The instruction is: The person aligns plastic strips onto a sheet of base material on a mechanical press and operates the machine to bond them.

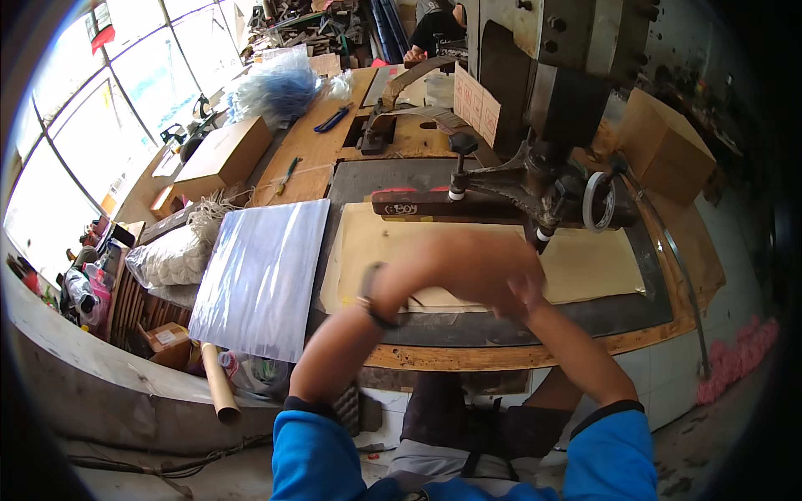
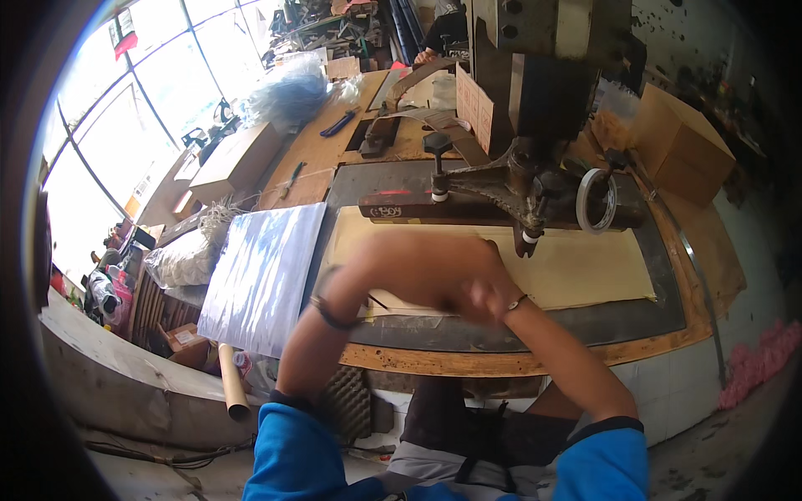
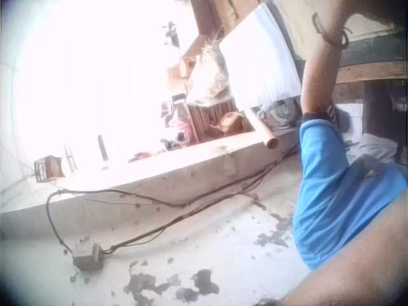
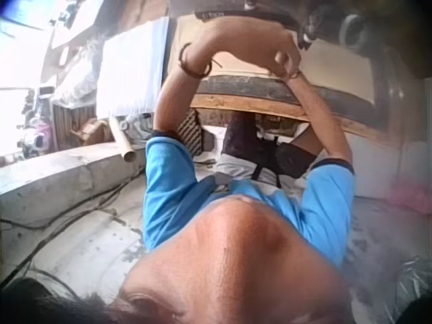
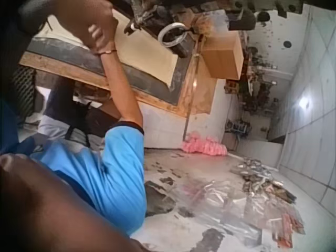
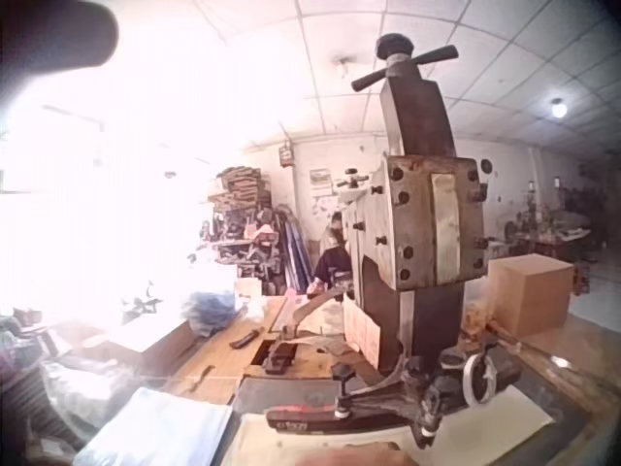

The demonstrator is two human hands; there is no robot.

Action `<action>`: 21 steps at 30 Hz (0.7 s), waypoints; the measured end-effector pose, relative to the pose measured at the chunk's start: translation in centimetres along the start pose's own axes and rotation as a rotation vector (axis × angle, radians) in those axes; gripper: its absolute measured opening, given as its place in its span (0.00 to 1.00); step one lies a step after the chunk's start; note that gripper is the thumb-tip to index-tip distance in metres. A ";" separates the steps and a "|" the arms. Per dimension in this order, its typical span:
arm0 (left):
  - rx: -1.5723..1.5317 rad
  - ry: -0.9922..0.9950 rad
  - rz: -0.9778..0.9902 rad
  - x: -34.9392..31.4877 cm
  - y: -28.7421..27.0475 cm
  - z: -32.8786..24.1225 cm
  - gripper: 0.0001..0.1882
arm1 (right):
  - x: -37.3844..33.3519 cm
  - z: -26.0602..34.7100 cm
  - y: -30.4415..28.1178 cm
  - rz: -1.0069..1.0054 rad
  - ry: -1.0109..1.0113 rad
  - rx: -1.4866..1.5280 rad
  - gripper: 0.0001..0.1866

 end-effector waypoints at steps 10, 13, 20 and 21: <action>-0.412 -0.305 -1.198 -17.6 3.3 16.6 0.29 | 1.4 2.6 2.0 -0.016 0.107 0.099 0.15; -0.354 -0.461 -0.874 -15.1 4.7 17.3 0.34 | 1.1 2.1 2.1 -0.069 0.110 0.113 0.16; -0.519 -0.556 -0.957 -13.7 4.5 15.4 0.31 | 1.4 1.8 2.0 -0.072 0.120 0.153 0.15; -0.607 -0.527 -0.970 -13.6 4.5 15.3 0.30 | 1.3 1.6 2.2 -0.088 0.113 0.152 0.15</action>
Point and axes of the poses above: each hand's wrist, its own x-axis towards the middle knuckle, its own y-axis out of the palm, z = x × y, the point moved 2 cm from there along x, towards the middle knuckle, and after that the axes turned 9 degrees about y, right-handed, at the moved point
